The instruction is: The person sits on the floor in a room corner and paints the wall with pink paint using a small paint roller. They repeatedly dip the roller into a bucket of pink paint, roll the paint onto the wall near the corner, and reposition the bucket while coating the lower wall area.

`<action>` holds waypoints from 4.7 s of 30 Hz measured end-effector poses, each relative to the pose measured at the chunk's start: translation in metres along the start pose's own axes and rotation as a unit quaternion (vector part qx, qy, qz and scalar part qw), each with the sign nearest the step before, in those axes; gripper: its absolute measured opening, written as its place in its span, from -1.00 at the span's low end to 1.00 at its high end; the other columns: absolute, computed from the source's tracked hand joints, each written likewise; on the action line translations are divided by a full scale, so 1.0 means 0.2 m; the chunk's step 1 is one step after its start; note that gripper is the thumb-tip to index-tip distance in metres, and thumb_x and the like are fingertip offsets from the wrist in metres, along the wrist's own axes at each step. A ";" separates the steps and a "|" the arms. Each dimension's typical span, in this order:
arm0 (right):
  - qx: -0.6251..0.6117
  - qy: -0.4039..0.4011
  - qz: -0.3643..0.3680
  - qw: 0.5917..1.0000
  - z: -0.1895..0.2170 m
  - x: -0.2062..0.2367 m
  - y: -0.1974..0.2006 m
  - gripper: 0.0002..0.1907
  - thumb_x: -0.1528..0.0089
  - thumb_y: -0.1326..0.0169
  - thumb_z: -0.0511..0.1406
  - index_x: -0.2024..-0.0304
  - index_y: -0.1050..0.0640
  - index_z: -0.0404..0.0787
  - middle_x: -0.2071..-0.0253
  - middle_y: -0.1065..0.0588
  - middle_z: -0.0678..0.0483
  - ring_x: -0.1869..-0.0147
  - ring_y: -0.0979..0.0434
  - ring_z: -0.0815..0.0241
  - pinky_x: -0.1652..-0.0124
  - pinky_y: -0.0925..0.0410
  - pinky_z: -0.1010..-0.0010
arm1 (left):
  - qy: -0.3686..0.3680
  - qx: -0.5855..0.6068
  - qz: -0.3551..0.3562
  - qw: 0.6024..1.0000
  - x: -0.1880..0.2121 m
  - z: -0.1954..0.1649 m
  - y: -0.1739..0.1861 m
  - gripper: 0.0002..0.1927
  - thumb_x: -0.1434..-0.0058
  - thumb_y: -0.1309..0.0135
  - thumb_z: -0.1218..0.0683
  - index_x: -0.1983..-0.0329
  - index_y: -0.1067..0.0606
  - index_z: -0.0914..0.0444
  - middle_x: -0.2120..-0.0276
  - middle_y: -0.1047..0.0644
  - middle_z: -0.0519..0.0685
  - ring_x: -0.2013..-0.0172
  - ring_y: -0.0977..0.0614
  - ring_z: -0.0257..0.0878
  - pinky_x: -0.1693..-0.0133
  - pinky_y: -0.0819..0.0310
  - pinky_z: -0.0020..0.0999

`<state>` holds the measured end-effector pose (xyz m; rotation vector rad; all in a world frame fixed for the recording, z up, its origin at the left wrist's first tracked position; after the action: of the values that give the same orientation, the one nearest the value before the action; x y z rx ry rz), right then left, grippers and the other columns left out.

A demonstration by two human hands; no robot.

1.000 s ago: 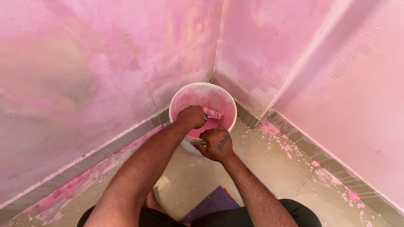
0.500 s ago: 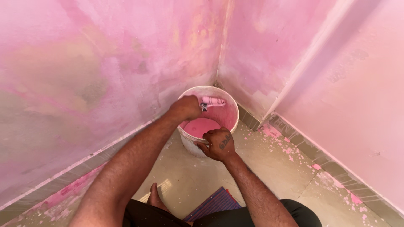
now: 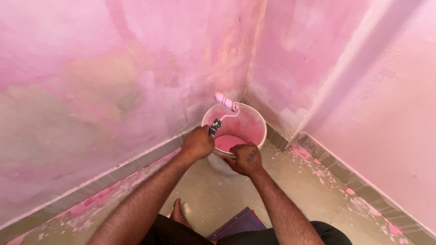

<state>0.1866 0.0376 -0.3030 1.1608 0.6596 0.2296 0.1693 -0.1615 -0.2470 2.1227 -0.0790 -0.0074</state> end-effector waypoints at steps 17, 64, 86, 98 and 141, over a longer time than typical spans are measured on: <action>0.022 -0.019 0.028 0.999 0.05 0.00 0.01 -0.55 -0.19 -0.18 0.07 0.46 -0.66 -0.14 0.51 -0.58 0.01 0.35 -0.59 -0.02 0.14 -0.36 0.14 | -0.009 0.026 -0.065 0.998 0.20 0.10 -0.02 -0.55 -0.21 -0.09 0.09 -0.19 -0.46 0.21 0.01 -0.49 0.19 -0.01 -0.57 0.16 -0.01 -0.46 0.06; 0.021 -0.005 0.016 1.000 0.03 -0.02 -0.05 -0.60 -0.20 -0.18 0.03 0.50 -0.64 -0.11 0.52 -0.58 0.04 0.36 -0.59 0.01 0.19 -0.36 0.16 | -0.053 -0.136 -0.049 0.988 -0.18 -0.05 -0.08 -0.64 -0.14 -0.10 0.19 -0.02 -0.49 0.35 0.11 -0.59 0.26 0.11 -0.67 0.14 0.08 -0.59 -0.03; 0.035 -0.026 0.041 0.998 0.09 0.00 0.00 -0.53 -0.21 -0.13 0.10 0.46 -0.65 -0.13 0.50 -0.58 0.01 0.34 -0.59 -0.02 0.13 -0.36 0.13 | -0.020 -0.155 -0.033 0.987 0.15 0.22 0.12 -0.55 -0.02 -0.16 0.18 -0.01 -0.45 0.37 0.17 -0.57 0.29 0.16 -0.66 0.19 0.14 -0.57 0.05; 0.034 -0.024 0.041 0.998 0.10 0.01 0.01 -0.52 -0.22 -0.13 0.10 0.47 -0.64 -0.14 0.50 -0.58 0.01 0.33 -0.59 -0.02 0.12 -0.36 0.13 | -0.014 -0.138 -0.027 0.990 0.28 0.23 0.07 -0.60 -0.08 -0.11 0.20 -0.02 -0.47 0.38 0.20 -0.58 0.30 0.18 -0.67 0.21 0.15 -0.58 0.06; 0.023 -0.009 0.029 0.999 0.09 -0.03 -0.02 -0.55 -0.20 -0.17 0.07 0.52 -0.62 -0.12 0.54 -0.56 0.03 0.39 -0.57 -0.02 0.16 -0.36 0.13 | -0.052 -0.234 -0.080 0.968 0.01 0.16 0.09 -0.75 -0.25 -0.03 0.16 0.03 -0.51 0.35 0.13 -0.59 0.22 0.18 -0.70 0.08 0.20 -0.63 -0.09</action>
<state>0.1925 0.0185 -0.3000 1.2264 0.6186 0.2529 0.1690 -0.1987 -0.2476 1.6504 0.0309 -0.2144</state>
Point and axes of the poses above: each hand's wrist, its own x-axis away from the middle knuckle, its own y-axis out of the back of the hand, z = x × y, the point moved 1 cm from there along -x, towards the middle knuckle
